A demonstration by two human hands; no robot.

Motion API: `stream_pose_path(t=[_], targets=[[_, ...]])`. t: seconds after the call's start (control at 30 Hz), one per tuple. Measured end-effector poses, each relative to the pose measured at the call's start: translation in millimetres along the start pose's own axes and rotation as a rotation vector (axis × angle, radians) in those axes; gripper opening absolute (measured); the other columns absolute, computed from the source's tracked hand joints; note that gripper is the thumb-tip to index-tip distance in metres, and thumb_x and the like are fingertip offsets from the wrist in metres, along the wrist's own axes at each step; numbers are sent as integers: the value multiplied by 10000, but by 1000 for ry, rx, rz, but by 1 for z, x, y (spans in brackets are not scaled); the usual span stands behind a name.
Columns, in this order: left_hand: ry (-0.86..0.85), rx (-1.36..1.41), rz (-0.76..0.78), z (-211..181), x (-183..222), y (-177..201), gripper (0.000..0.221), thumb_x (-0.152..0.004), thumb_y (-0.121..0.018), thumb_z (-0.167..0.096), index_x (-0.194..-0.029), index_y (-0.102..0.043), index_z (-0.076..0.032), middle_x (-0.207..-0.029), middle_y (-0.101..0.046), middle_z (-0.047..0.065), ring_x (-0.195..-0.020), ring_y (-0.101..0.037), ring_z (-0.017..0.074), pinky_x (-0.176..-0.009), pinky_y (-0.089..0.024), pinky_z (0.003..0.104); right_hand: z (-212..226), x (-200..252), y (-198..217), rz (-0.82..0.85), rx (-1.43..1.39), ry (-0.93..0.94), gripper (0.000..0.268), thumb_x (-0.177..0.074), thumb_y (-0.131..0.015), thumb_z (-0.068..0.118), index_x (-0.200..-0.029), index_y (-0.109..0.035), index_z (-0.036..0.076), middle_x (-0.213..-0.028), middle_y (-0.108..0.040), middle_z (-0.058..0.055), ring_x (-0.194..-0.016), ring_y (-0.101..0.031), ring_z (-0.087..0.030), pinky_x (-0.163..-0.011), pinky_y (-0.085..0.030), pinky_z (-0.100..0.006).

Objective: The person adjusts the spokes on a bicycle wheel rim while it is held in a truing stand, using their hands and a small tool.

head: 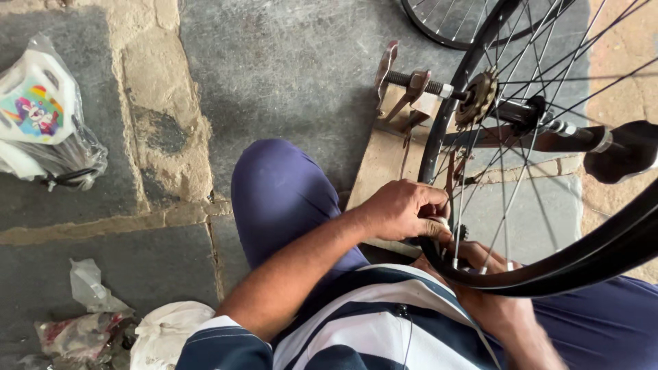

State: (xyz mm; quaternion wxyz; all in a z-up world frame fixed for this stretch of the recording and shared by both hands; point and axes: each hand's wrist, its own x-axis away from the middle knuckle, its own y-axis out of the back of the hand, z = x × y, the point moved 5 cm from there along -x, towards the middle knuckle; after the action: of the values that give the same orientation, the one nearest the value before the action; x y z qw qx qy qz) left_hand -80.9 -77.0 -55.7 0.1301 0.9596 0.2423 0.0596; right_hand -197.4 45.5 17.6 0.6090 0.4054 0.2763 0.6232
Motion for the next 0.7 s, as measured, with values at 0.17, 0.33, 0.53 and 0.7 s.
stream_pose_path(t=[0.17, 0.33, 0.53, 0.7], targets=[[-3, -257, -263, 4, 3, -13, 360, -841, -741, -406, -980, -641, -90, -895, -732, 93, -820, -723, 297, -693, -559, 445, -33, -13, -5, 99, -161, -73, 340, -757, -821, 134, -1052, -717, 2, -933, -791, -133, -767, -793, -214, -671, -639, -328], [-53, -269, -257, 18, -2, -15, 281, -1040, -631, -325, -1004, -620, -46, -848, -698, 126, -782, -714, 302, -663, -567, 434, -61, -41, -26, 43, -395, -210, 361, -800, -819, 127, -1085, -642, -6, -892, -766, -98, -788, -763, -179, -677, -621, -309], [-115, -217, -444, -20, 6, 17, 195, -1061, -620, -246, -1075, -635, -52, -886, -720, 94, -734, -728, 220, -607, -576, 345, -70, -43, -46, 102, -772, -483, 373, -870, -809, 235, -1106, -634, 4, -912, -753, -135, -768, -759, -225, -684, -618, -376], [-268, 146, -442, -97, 24, 32, 248, -1079, -655, -326, -1111, -668, -80, -885, -728, 34, -707, -697, 108, -581, -564, 250, -99, -49, -64, 136, -1744, -588, 462, -969, -738, 377, -1201, -665, -16, -1071, -735, -169, -863, -727, -248, -669, -596, -366]])
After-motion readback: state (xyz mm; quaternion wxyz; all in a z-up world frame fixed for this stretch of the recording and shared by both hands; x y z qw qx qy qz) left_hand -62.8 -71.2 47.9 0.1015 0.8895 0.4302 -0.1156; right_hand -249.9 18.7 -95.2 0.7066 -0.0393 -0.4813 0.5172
